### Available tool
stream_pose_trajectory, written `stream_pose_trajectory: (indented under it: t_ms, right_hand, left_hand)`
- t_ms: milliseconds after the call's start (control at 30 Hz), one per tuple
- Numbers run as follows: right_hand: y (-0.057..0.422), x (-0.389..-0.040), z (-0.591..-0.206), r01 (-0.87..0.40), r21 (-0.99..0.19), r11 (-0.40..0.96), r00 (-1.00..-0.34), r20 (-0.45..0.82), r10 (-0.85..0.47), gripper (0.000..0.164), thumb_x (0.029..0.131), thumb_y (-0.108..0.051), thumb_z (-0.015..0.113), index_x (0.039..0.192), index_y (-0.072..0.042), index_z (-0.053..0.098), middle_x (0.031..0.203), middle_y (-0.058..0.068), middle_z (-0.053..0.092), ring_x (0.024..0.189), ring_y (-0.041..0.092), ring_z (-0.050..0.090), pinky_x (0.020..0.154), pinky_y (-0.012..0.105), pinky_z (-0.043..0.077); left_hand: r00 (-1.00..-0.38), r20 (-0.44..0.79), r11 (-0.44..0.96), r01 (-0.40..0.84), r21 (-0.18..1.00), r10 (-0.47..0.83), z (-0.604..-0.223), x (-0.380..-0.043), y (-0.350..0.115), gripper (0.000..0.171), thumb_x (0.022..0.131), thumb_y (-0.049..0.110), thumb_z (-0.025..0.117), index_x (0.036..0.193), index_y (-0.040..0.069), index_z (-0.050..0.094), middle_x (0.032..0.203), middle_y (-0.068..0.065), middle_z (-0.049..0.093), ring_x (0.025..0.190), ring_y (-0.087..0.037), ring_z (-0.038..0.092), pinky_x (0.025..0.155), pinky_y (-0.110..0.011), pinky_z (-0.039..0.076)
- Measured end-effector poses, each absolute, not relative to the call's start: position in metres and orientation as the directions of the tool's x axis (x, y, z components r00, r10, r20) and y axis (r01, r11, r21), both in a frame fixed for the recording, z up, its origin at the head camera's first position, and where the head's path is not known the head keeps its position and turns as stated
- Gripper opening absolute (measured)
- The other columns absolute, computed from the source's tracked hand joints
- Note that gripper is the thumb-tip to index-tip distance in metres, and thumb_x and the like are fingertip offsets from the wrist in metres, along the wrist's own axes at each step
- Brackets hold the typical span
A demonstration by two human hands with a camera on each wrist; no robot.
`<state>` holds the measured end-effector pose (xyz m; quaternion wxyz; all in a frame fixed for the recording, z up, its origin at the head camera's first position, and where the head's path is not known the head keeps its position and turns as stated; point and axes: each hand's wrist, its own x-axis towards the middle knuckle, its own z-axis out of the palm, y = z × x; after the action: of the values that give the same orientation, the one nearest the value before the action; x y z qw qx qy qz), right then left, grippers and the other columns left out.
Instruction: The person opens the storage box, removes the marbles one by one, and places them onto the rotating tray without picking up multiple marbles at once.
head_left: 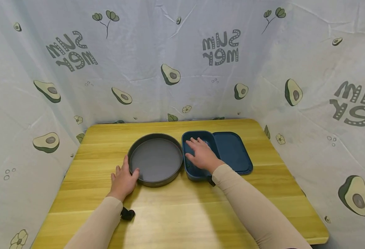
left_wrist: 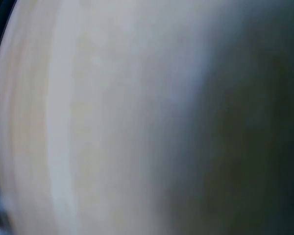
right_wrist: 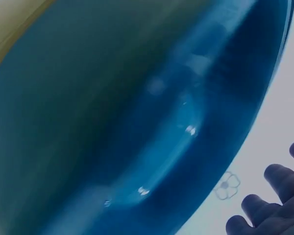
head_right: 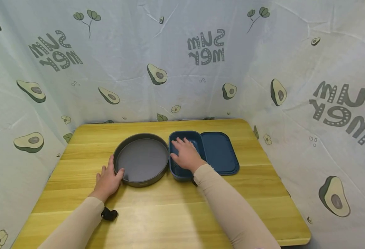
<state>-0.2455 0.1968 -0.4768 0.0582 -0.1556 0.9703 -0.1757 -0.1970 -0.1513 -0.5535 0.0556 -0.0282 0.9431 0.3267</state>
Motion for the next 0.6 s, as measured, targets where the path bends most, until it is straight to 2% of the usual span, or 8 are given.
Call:
stream_pose_trajectory:
  t_ms: [333, 600]
  right_hand:
    - [0.205, -0.245, -0.485, -0.254, -0.282, 0.925, -0.924, -0.211, -0.318, 0.07, 0.104, -0.038, 0.067, 0.164, -0.012, 0.041, 0.171, 0.017, 0.034, 0.158, 0.048, 0.027, 0.127, 0.065, 0.025]
    - [0.203, -0.248, -0.493, -0.282, -0.291, 0.914, -0.879, -0.303, -0.368, 0.065, 0.101, -0.028, 0.072, 0.157, -0.004, 0.049, 0.16, 0.018, 0.052, 0.148, 0.037, 0.05, 0.121, 0.051, 0.043]
  left_hand:
    - [-0.992, -0.124, 0.781, -0.098, 0.617, -0.026, -0.554, -0.197, -0.15, 0.088, 0.108, 0.049, 0.046, 0.171, 0.017, -0.007, 0.172, -0.025, 0.024, 0.159, -0.057, 0.006, 0.124, -0.076, -0.003]
    - [-0.992, -0.123, 0.775, -0.097, 0.625, -0.024, -0.553, -0.196, -0.15, 0.088, 0.108, 0.048, 0.046, 0.171, 0.018, -0.008, 0.173, -0.024, 0.023, 0.159, -0.057, 0.005, 0.124, -0.076, -0.004]
